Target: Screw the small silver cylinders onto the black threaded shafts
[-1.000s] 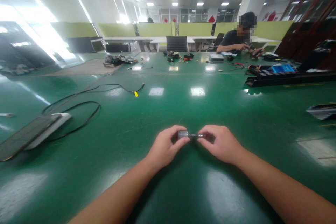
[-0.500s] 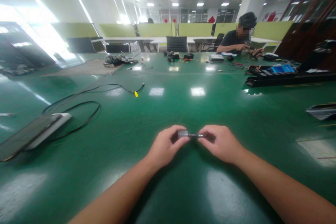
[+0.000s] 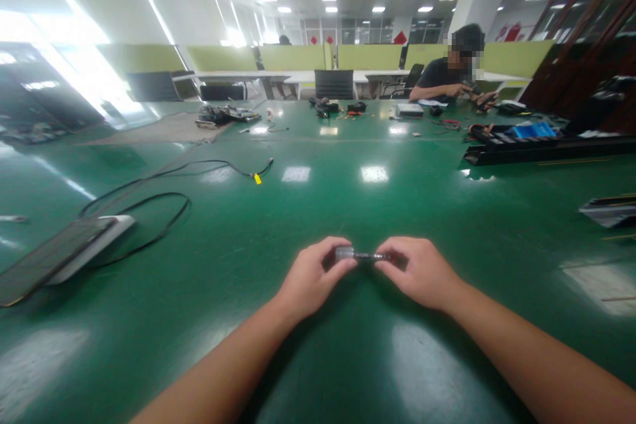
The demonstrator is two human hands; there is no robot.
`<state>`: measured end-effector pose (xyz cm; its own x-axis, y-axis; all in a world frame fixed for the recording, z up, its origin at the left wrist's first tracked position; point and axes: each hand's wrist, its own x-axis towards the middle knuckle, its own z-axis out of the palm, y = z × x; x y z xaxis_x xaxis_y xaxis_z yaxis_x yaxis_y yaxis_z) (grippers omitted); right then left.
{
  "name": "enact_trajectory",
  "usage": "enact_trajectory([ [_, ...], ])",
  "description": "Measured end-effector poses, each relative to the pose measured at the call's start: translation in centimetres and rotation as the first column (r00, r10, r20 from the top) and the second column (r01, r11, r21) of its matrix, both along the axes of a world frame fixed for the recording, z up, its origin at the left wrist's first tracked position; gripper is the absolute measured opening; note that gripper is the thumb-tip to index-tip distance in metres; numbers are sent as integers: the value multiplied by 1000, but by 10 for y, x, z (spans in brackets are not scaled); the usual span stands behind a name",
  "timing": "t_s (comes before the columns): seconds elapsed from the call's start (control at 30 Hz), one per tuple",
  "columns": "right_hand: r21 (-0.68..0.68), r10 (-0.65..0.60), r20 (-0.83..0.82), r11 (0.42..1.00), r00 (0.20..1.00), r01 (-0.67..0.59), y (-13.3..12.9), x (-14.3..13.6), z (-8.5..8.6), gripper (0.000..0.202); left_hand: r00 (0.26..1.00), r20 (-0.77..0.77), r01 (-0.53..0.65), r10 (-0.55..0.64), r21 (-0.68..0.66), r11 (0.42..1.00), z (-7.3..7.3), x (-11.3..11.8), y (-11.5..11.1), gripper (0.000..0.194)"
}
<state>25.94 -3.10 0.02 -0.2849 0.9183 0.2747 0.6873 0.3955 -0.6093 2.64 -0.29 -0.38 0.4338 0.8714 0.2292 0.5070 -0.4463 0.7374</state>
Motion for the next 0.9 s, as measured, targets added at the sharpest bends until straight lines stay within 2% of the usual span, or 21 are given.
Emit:
enact_trajectory([
  [0.9,2,-11,-4,1000,1000,11,1,2,-1,7,999,33,-12,13,-20,1000,-1,-2,1,21],
])
